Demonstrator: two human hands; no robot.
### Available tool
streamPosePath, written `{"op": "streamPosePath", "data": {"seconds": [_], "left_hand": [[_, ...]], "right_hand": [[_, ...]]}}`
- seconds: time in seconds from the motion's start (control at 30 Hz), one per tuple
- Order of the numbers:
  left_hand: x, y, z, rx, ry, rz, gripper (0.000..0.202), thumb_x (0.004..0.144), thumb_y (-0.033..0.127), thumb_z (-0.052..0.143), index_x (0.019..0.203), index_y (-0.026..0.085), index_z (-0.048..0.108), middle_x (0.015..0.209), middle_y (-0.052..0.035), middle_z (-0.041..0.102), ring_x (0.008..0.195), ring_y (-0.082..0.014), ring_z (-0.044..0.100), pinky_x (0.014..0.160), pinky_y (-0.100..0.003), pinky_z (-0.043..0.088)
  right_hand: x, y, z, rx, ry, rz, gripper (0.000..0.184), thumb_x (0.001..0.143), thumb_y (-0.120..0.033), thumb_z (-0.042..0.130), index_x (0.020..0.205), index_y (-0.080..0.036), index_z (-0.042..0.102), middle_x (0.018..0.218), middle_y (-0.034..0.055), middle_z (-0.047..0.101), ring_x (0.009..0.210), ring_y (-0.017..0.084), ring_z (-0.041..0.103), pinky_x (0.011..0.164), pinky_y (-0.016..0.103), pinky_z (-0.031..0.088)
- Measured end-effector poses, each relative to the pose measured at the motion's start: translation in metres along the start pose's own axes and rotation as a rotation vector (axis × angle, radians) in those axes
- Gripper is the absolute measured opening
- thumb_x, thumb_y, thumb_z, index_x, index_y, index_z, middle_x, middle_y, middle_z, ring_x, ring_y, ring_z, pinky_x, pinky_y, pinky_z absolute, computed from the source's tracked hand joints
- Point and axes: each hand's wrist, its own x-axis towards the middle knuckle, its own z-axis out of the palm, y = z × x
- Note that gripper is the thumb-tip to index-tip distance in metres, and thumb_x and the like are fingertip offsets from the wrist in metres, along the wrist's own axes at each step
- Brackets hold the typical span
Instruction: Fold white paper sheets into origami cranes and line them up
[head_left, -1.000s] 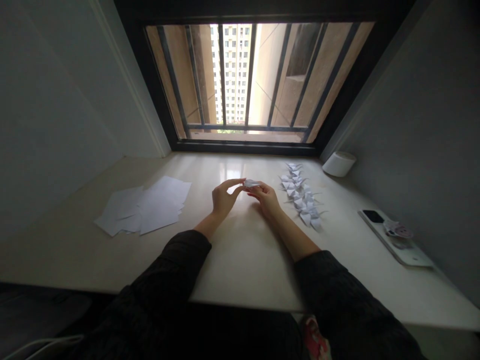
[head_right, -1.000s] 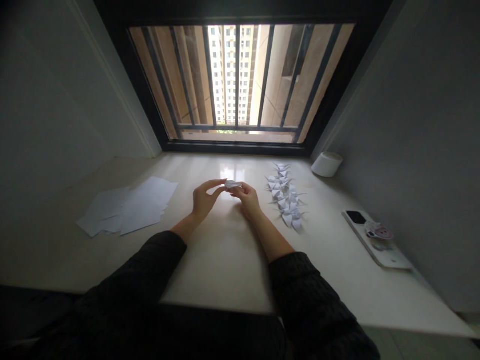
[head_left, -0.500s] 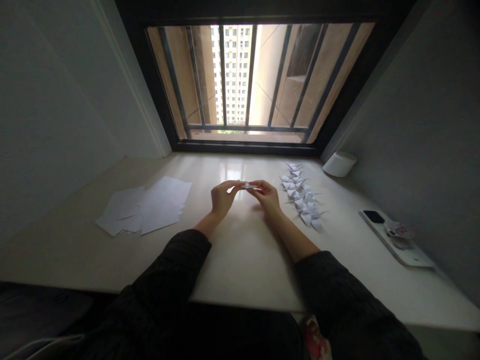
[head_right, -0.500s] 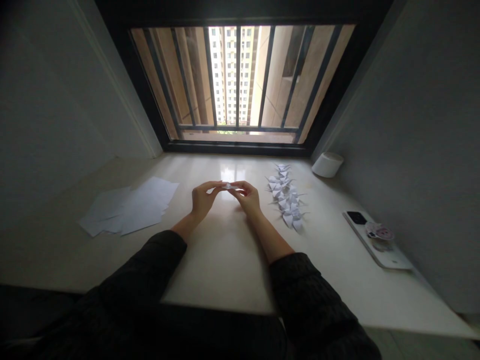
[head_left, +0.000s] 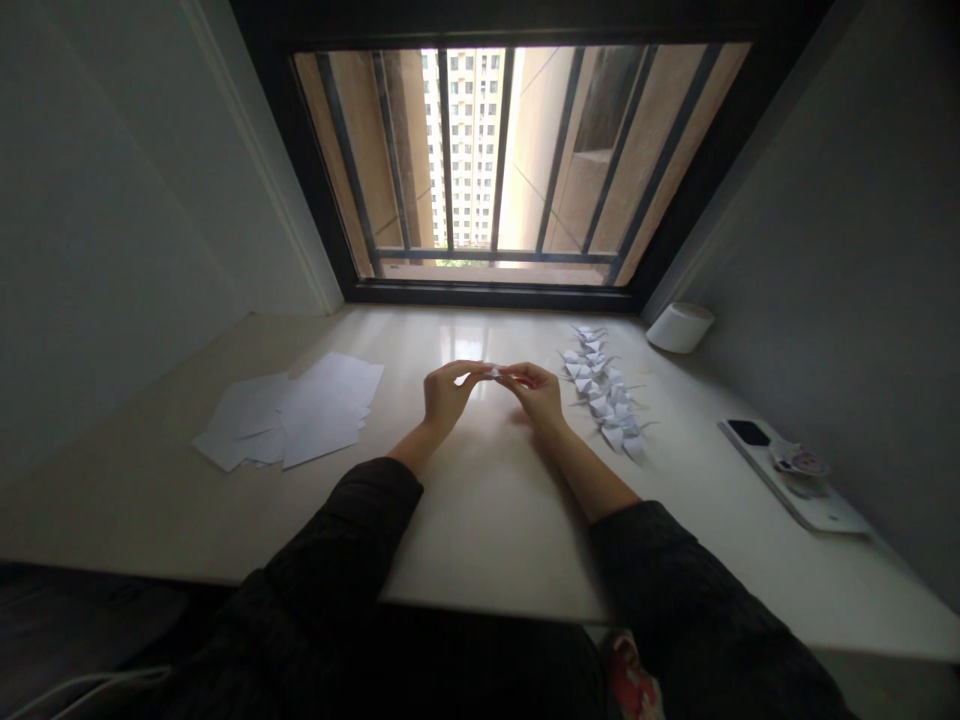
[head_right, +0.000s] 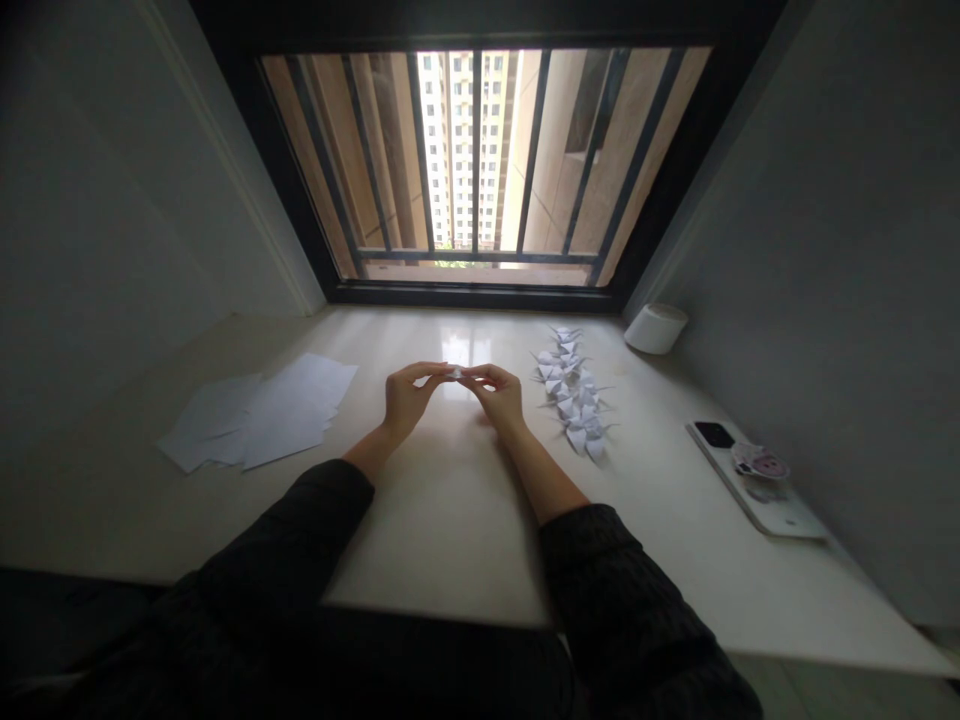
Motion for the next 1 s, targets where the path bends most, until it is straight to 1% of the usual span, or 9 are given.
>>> {"op": "streamPosePath", "data": {"seconds": [0.1,0.23,0.37,0.5,0.57,0.63,0.73,0.87,1.0], "left_hand": [[0.000,0.000,0.000,-0.028,-0.011,-0.021,0.014,0.077,0.034,0.066,0.087,0.028,0.073,0.093,-0.0010,0.073,0.092,-0.0194,0.067,0.086,-0.035,0.051],[0.000,-0.005,0.003,-0.111,-0.013,-0.066,0.016,0.075,0.036,0.068,0.086,0.026,0.074,0.092,-0.0021,0.073,0.091,-0.0201,0.067,0.088,-0.036,0.051],[0.000,-0.012,0.009,-0.272,0.004,-0.201,0.021,0.071,0.037,0.071,0.085,0.021,0.074,0.089,-0.0052,0.073,0.086,-0.0207,0.068,0.086,-0.038,0.052],[0.001,-0.015,0.015,-0.444,0.025,-0.348,0.028,0.065,0.036,0.075,0.084,0.015,0.072,0.088,-0.0076,0.073,0.084,-0.0207,0.068,0.085,-0.038,0.052],[0.001,-0.014,0.017,-0.499,0.039,-0.391,0.033,0.064,0.035,0.076,0.090,0.015,0.071,0.088,-0.0074,0.073,0.083,-0.0196,0.068,0.085,-0.037,0.052],[0.000,-0.013,0.018,-0.543,0.042,-0.419,0.041,0.065,0.034,0.075,0.102,0.016,0.067,0.087,-0.0065,0.073,0.082,-0.0180,0.067,0.083,-0.036,0.052],[-0.002,-0.013,0.020,-0.569,0.048,-0.465,0.048,0.067,0.033,0.074,0.112,0.018,0.061,0.085,-0.0053,0.072,0.081,-0.0162,0.067,0.080,-0.032,0.051],[-0.004,-0.013,0.024,-0.544,0.068,-0.518,0.046,0.068,0.033,0.073,0.109,0.018,0.061,0.082,-0.0040,0.070,0.077,-0.0149,0.066,0.075,-0.029,0.050],[-0.005,-0.014,0.026,-0.530,0.076,-0.519,0.043,0.068,0.032,0.073,0.107,0.017,0.062,0.079,-0.0040,0.069,0.076,-0.0148,0.065,0.074,-0.029,0.049]], "right_hand": [[0.000,0.001,-0.001,-0.027,0.010,0.021,0.024,0.062,-0.043,0.076,0.074,-0.023,0.072,0.078,0.0030,0.073,0.078,0.022,0.067,0.075,0.037,0.053],[0.000,0.002,-0.002,-0.023,0.011,0.038,0.024,0.062,-0.042,0.076,0.075,-0.023,0.072,0.080,0.0037,0.073,0.079,0.022,0.068,0.077,0.037,0.052],[-0.001,0.003,0.000,0.022,0.002,0.052,0.024,0.063,-0.041,0.076,0.078,-0.023,0.073,0.082,0.0036,0.074,0.080,0.022,0.068,0.080,0.038,0.052],[-0.002,0.001,0.004,0.087,0.019,0.066,0.024,0.063,-0.040,0.077,0.078,-0.022,0.074,0.080,0.0043,0.074,0.077,0.022,0.069,0.079,0.038,0.053],[-0.003,-0.002,0.006,0.128,0.035,0.081,0.025,0.062,-0.041,0.077,0.077,-0.021,0.073,0.079,0.0047,0.074,0.078,0.022,0.069,0.079,0.038,0.054],[-0.004,-0.006,0.009,0.170,0.045,0.104,0.027,0.061,-0.041,0.077,0.078,-0.020,0.073,0.081,0.0052,0.074,0.080,0.023,0.069,0.081,0.039,0.054],[-0.006,-0.008,0.012,0.212,0.081,0.132,0.029,0.059,-0.039,0.079,0.079,-0.020,0.072,0.082,0.0055,0.074,0.081,0.023,0.069,0.083,0.041,0.054],[-0.006,-0.006,0.013,0.219,0.117,0.150,0.032,0.057,-0.040,0.079,0.081,-0.019,0.072,0.082,0.0057,0.074,0.080,0.023,0.069,0.083,0.041,0.053],[-0.004,-0.003,0.011,0.206,0.101,0.163,0.035,0.056,-0.041,0.080,0.082,-0.019,0.072,0.080,0.0058,0.074,0.079,0.024,0.069,0.081,0.041,0.053]]}}
